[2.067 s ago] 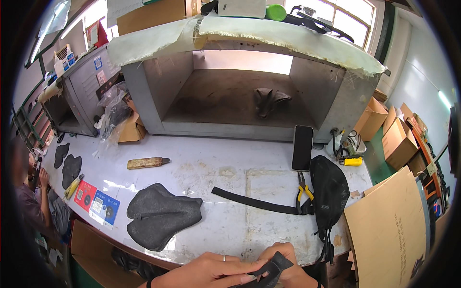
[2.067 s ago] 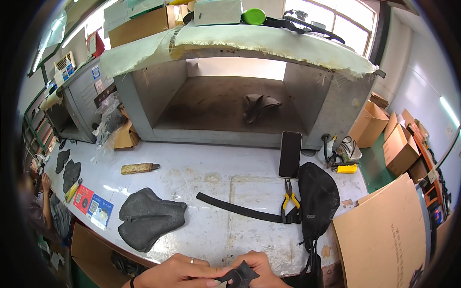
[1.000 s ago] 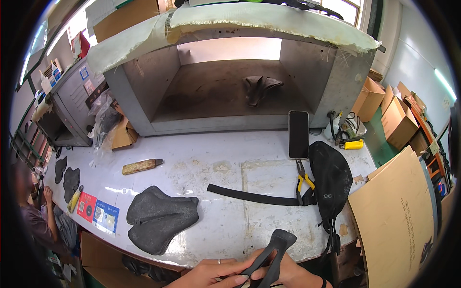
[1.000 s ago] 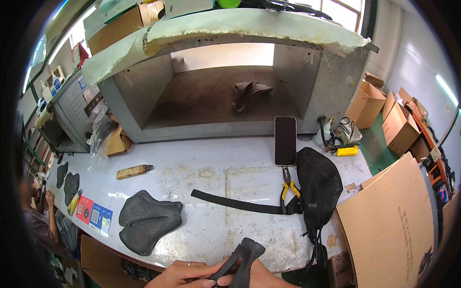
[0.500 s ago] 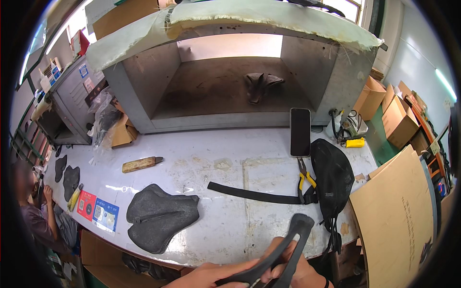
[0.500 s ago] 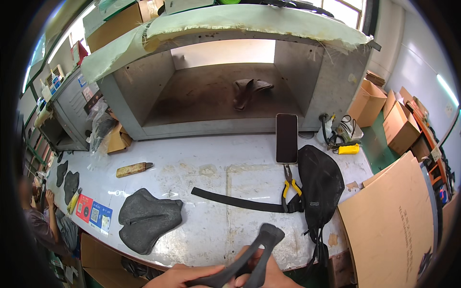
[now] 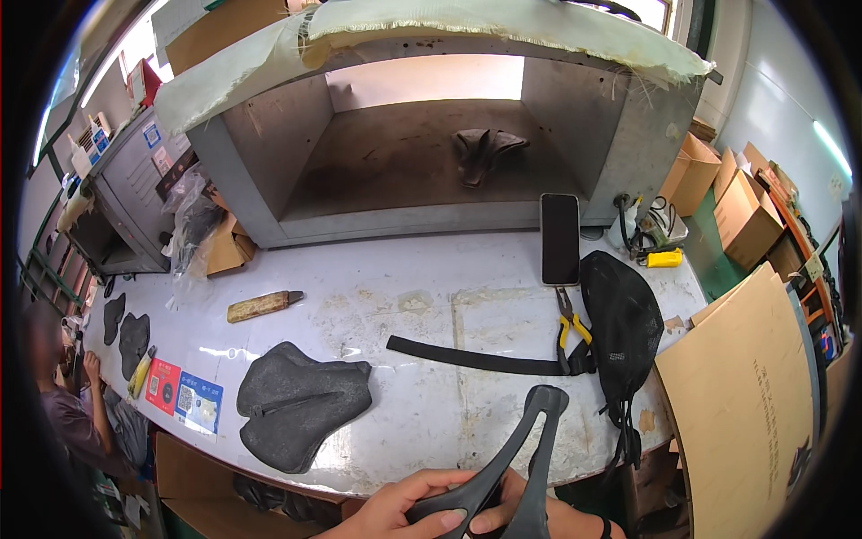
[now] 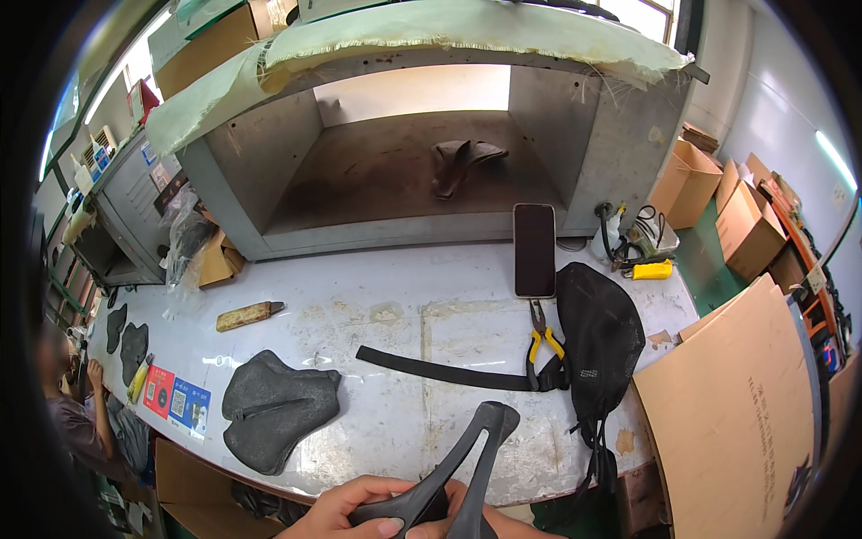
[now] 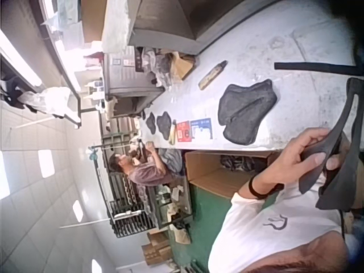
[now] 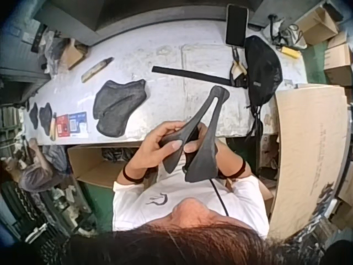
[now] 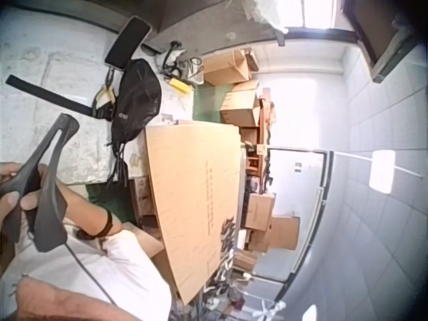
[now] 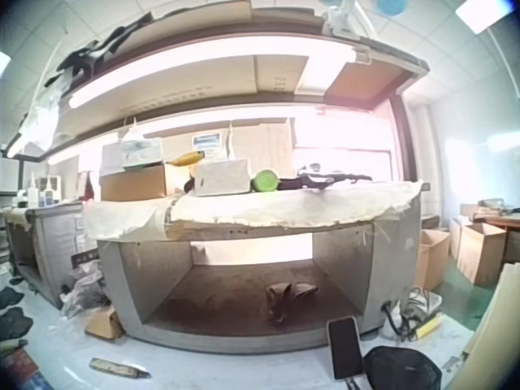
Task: The recorder is inspecting and manipulating several black bicycle saddle components at a workstation.
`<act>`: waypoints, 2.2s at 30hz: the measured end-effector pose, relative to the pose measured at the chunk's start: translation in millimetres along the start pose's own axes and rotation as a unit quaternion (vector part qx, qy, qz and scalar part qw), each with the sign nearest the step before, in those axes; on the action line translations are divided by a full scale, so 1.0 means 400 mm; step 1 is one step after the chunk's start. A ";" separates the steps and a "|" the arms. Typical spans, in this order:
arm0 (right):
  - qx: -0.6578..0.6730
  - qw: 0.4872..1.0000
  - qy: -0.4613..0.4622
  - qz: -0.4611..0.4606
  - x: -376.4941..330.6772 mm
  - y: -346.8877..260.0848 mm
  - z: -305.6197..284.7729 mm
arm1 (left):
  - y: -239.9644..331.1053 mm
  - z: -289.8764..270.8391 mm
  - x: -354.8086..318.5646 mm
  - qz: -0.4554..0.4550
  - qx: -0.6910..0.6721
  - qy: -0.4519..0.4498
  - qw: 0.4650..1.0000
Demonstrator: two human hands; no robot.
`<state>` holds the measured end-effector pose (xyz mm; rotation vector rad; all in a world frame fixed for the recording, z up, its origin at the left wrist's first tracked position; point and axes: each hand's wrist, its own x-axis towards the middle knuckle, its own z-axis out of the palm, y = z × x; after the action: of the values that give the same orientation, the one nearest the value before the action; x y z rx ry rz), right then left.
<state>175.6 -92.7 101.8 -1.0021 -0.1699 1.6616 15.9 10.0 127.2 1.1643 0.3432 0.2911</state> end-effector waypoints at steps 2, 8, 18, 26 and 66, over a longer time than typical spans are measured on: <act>0.012 0.999 0.028 0.032 -0.007 0.002 -0.009 | 0.001 -0.003 0.000 0.007 0.006 0.002 1.000; 0.017 0.999 0.015 0.041 0.003 0.011 -0.029 | 0.010 -0.009 -0.002 -0.002 0.078 -0.035 0.996; -0.039 0.981 -0.178 -0.072 0.033 0.021 -0.078 | 0.006 -0.007 0.009 -0.006 0.039 -0.069 0.997; -0.075 0.992 -0.098 -0.002 -0.003 0.040 -0.121 | -0.038 0.039 0.017 0.029 -0.128 0.156 0.979; 0.332 0.919 -0.211 0.029 0.020 0.202 -0.045 | -0.085 0.060 0.081 0.184 -0.028 0.305 0.934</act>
<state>128.7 -121.7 39.6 -0.1308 0.1420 1.7883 56.9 -9.7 100.4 1.0561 0.6547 0.9974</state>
